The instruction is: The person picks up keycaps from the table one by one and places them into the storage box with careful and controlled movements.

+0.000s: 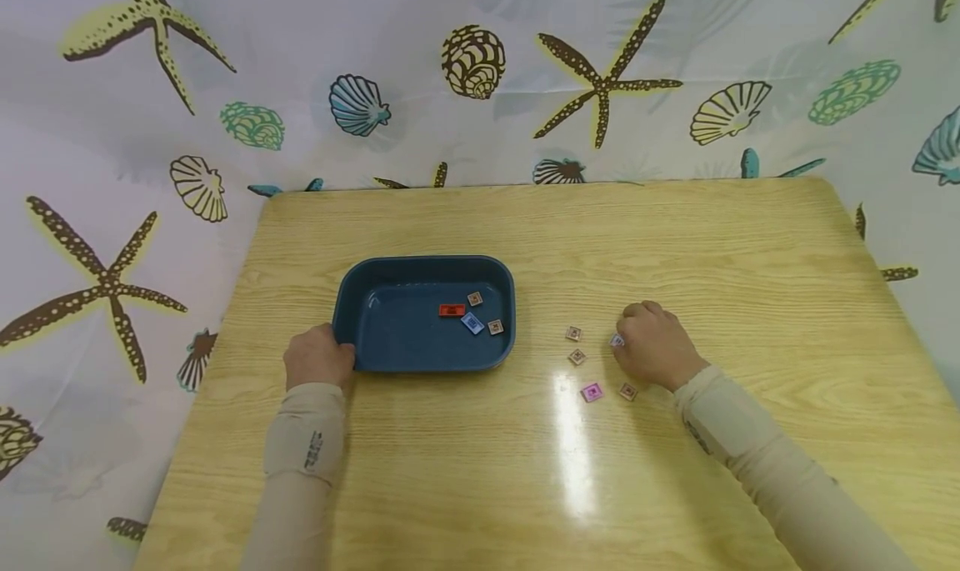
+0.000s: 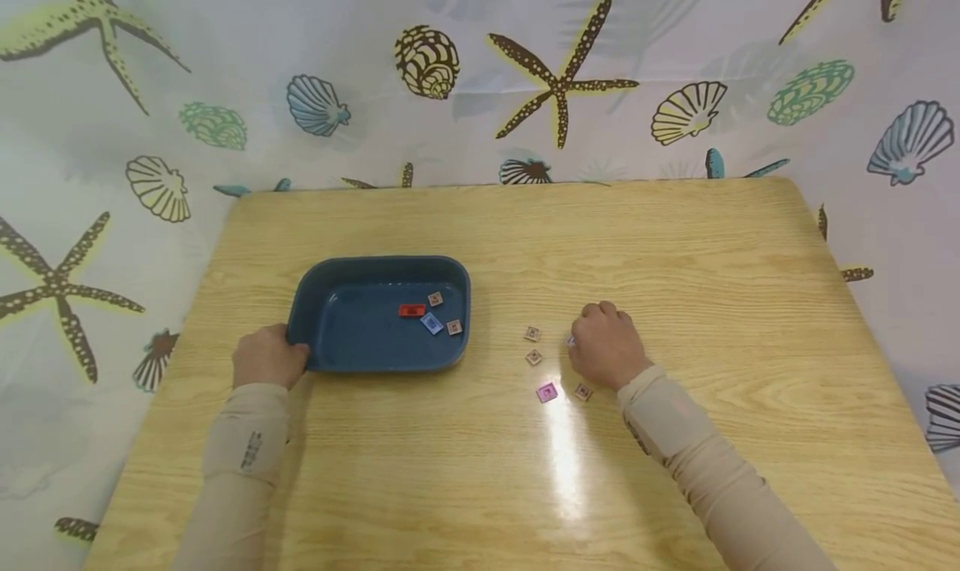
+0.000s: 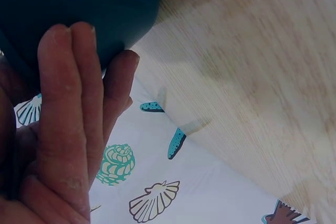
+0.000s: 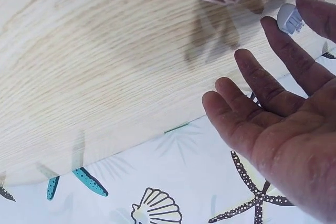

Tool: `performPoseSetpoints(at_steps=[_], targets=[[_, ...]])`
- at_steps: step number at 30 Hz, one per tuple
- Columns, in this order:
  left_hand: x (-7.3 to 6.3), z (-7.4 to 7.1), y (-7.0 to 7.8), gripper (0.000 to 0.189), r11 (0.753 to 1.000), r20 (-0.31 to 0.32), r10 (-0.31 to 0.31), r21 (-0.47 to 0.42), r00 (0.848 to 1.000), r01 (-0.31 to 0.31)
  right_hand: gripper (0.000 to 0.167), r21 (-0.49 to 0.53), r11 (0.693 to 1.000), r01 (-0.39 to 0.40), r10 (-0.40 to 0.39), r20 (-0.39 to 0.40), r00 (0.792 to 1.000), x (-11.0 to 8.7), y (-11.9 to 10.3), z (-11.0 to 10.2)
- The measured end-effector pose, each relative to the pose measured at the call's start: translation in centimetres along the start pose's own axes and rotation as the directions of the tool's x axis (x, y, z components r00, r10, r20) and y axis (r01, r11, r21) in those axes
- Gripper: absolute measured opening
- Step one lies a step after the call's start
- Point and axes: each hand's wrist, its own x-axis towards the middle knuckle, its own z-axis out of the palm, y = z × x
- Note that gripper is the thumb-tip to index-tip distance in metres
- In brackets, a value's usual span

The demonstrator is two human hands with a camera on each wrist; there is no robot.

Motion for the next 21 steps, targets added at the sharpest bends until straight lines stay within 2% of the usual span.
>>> performPoseSetpoints(at_steps=[9,15,21], targets=[[0.0,0.0,-0.1,0.025,1.000,-0.008,0.001,-0.006,1.000,-0.001,0.016,-0.023,0.998,0.056,-0.057,-0.061,0.996,1.5,-0.8,-1.6],[0.0,0.0,-0.2,0.027,1.000,-0.013,0.002,-0.006,1.000,-0.002,0.017,-0.025,0.997,0.076,-0.077,-0.056,0.995,3.6,-2.7,-3.4],[0.0,0.0,-0.2,0.027,1.000,-0.014,0.019,-0.006,1.000,-0.019,0.019,-0.067,0.985,0.158,-0.164,-0.101,0.981,5.8,-5.5,-4.8]])
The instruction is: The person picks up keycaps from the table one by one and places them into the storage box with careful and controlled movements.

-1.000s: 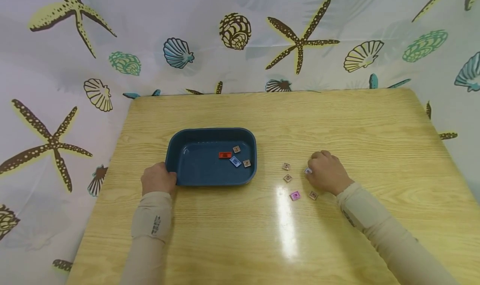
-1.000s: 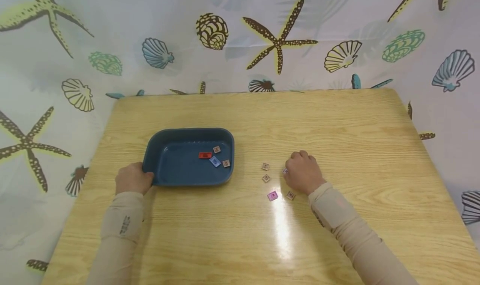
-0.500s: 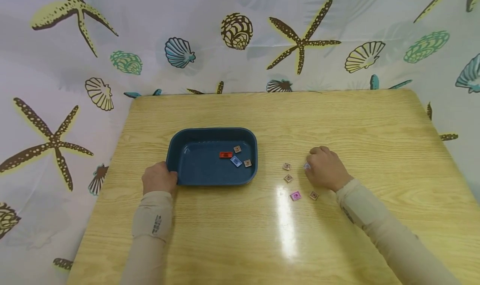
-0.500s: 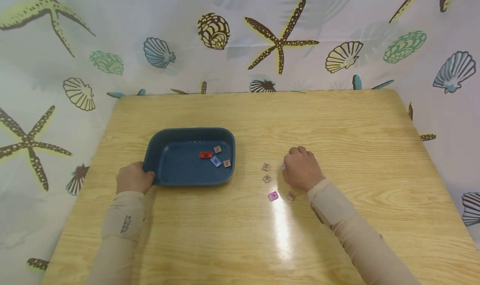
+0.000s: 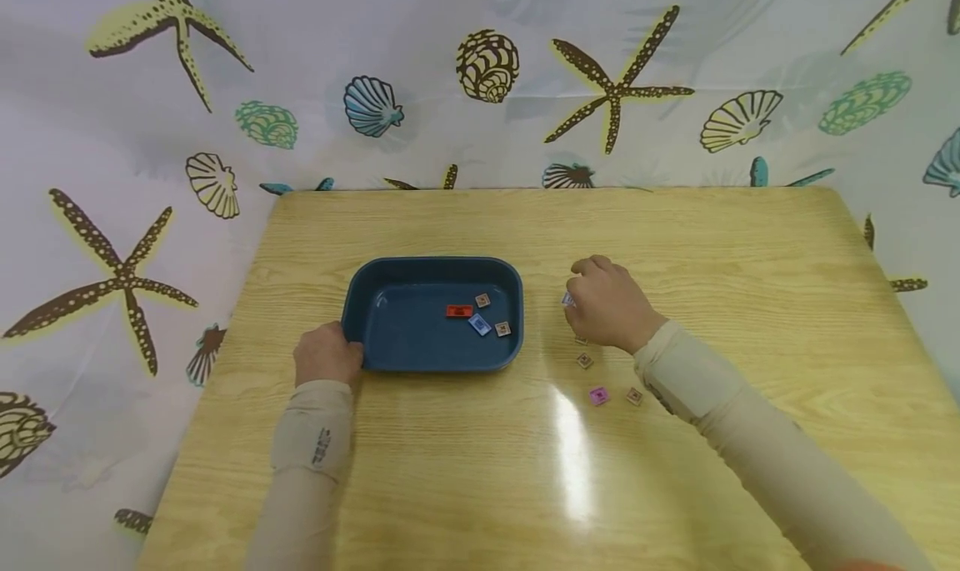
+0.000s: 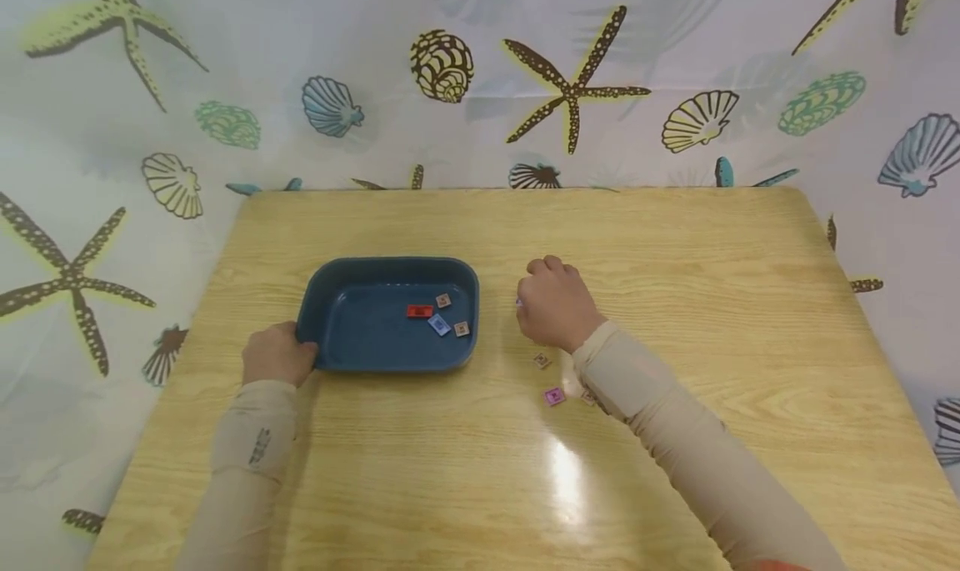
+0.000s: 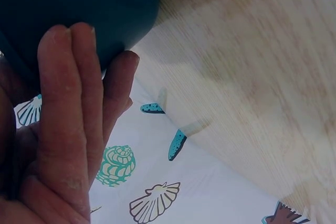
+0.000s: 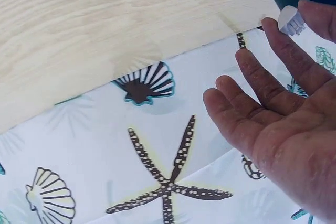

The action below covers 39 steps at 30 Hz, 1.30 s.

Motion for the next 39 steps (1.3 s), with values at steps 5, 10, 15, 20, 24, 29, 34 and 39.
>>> performPoseSetpoints(at_steps=[5,10,15,20,24,29,34,39], targets=[[0.1,0.1,0.3,0.028,1.000,-0.005,0.001,-0.008,1.000,-0.001,0.020,-0.025,0.997,0.076,-0.076,-0.034,0.997,1.9,-2.5,-0.3],[0.2,0.5,0.3,0.027,1.000,-0.015,0.003,-0.020,1.000,-0.003,0.018,-0.048,0.990,0.132,-0.133,-0.016,0.991,3.2,-4.5,0.1],[0.1,0.6,0.5,0.026,0.999,-0.031,0.012,-0.040,0.999,-0.013,0.019,-0.066,0.986,0.155,-0.154,0.016,0.988,3.8,-5.6,0.6],[0.0,0.6,0.5,0.023,0.998,-0.052,0.021,-0.056,0.998,-0.024,0.018,-0.069,0.987,0.146,-0.144,0.040,0.989,4.2,-6.3,0.7],[0.0,0.6,0.4,0.022,0.998,-0.060,0.023,-0.049,0.998,-0.026,0.018,-0.052,0.989,0.138,-0.134,0.074,0.988,4.7,-6.5,0.8],[0.1,0.6,0.1,0.023,0.998,-0.050,0.014,-0.052,0.999,-0.017,0.023,-0.034,0.995,0.090,-0.084,0.149,0.985,5.2,-6.4,0.8],[0.2,0.5,-0.2,0.025,0.999,-0.043,0.003,-0.046,0.999,-0.005,0.022,-0.027,0.997,0.078,-0.074,0.131,0.989,5.3,-5.9,0.8],[0.3,0.5,-0.5,0.026,0.999,-0.046,0.002,-0.040,0.999,-0.003,0.020,-0.026,0.997,0.077,-0.074,0.111,0.991,5.1,-5.5,0.8]])
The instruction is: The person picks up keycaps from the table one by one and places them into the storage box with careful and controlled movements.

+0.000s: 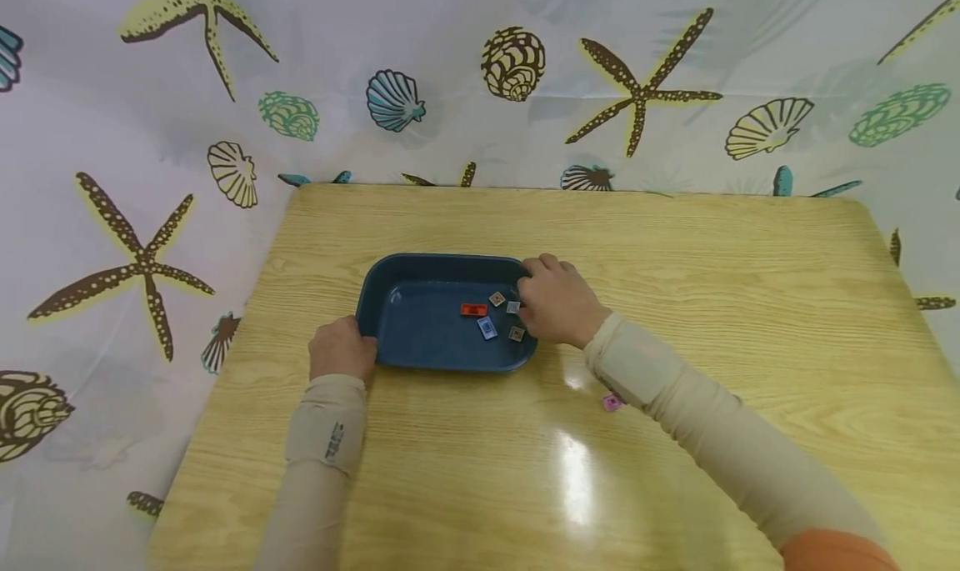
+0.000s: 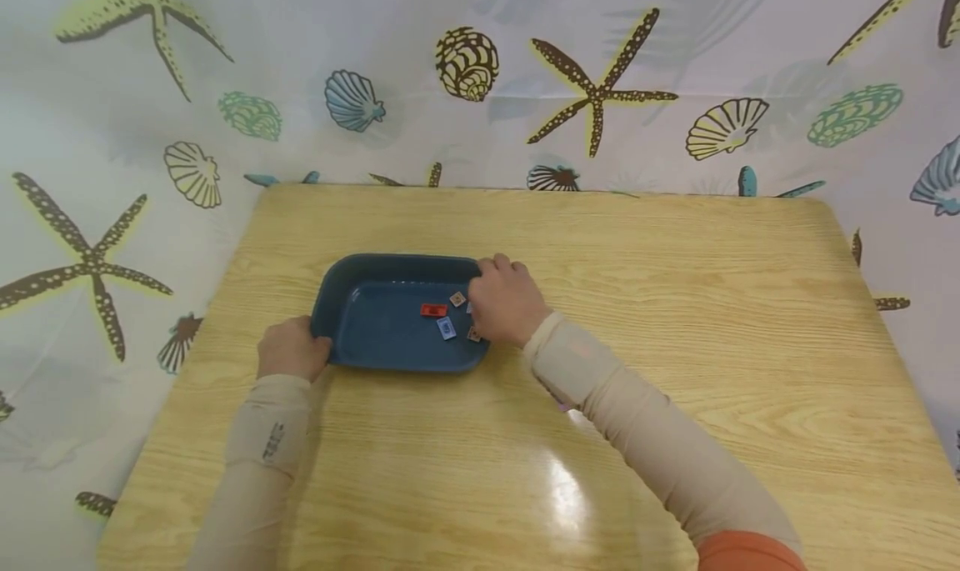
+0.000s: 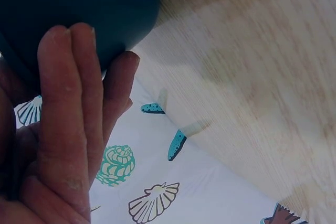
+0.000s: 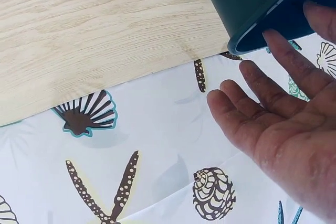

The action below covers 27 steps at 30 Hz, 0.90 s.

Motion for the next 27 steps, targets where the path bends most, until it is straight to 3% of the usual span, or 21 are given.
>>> performPoseSetpoints(at_steps=[12,27], targets=[[0.0,0.1,0.2,0.025,0.999,-0.008,-0.027,-0.032,1.000,0.027,0.026,0.005,0.999,-0.053,0.053,-0.022,0.998,-1.2,1.3,-0.3],[-0.1,-0.1,0.3,0.028,0.999,0.024,-0.035,-0.015,0.999,0.036,0.020,0.037,0.993,-0.114,0.114,-0.010,0.993,-4.7,4.8,0.1]])
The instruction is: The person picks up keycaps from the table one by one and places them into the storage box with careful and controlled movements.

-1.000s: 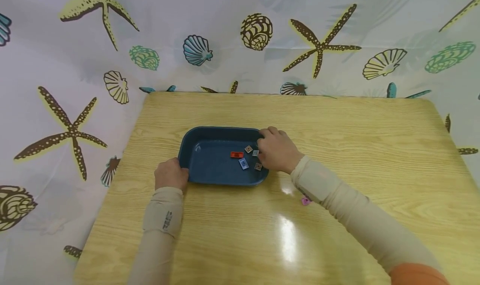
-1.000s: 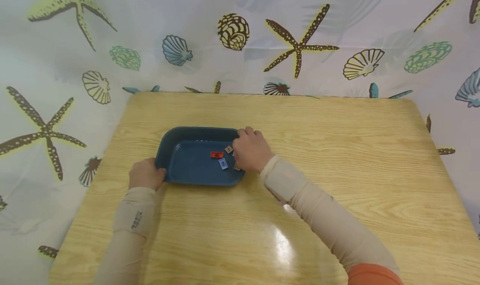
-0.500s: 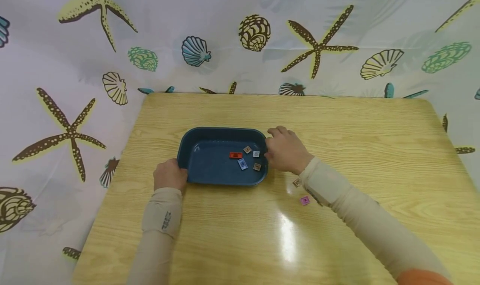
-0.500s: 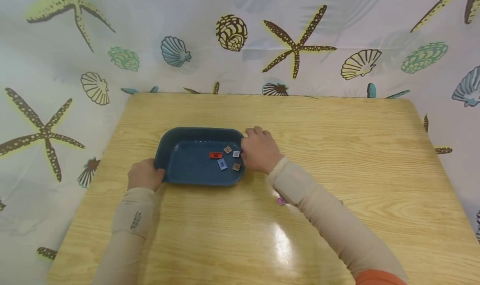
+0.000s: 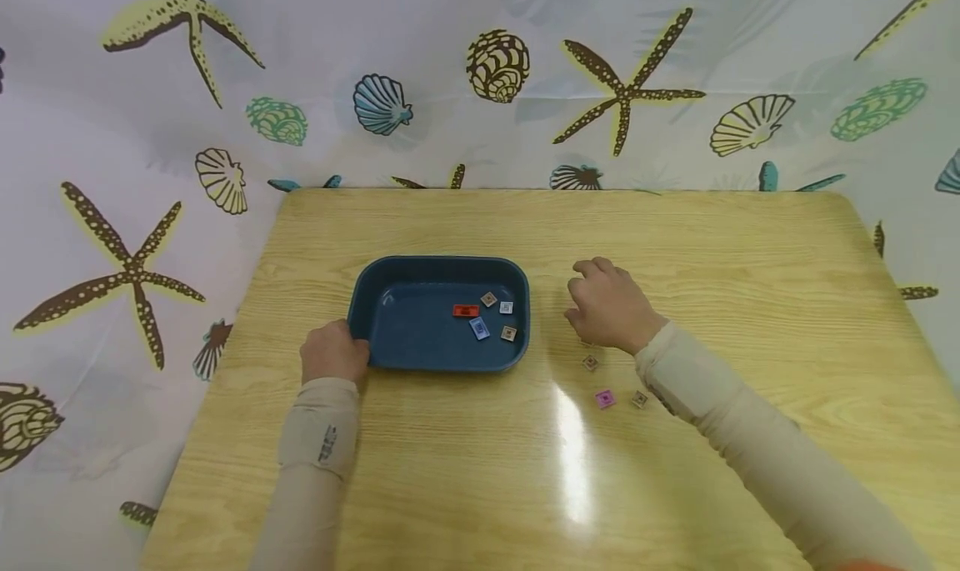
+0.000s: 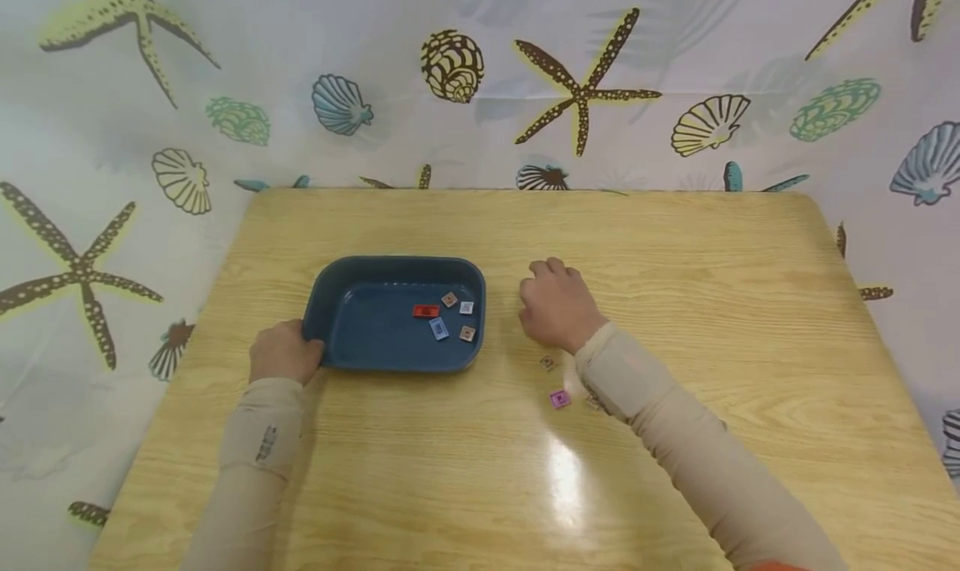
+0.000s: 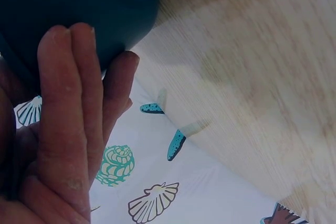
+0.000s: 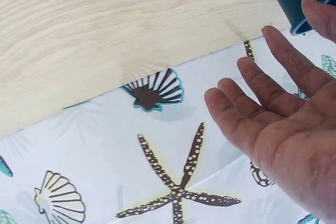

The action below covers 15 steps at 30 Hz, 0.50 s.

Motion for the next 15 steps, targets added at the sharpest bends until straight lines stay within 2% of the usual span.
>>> performPoseSetpoints(at_steps=[4,11,15], targets=[[0.0,-0.1,-0.1,0.030,1.000,0.020,-0.020,-0.003,1.000,0.020,0.020,0.016,1.000,-0.019,0.019,0.014,1.000,-0.9,0.9,0.6],[-0.2,-0.2,0.1,0.030,1.000,0.020,0.006,0.016,1.000,-0.007,0.024,0.025,0.999,-0.041,0.040,0.022,0.999,-2.4,2.2,2.4],[-0.2,-0.2,0.2,0.030,1.000,0.027,0.002,0.019,1.000,-0.002,0.027,0.049,0.998,-0.038,0.037,0.008,0.999,-3.1,2.5,3.7]])
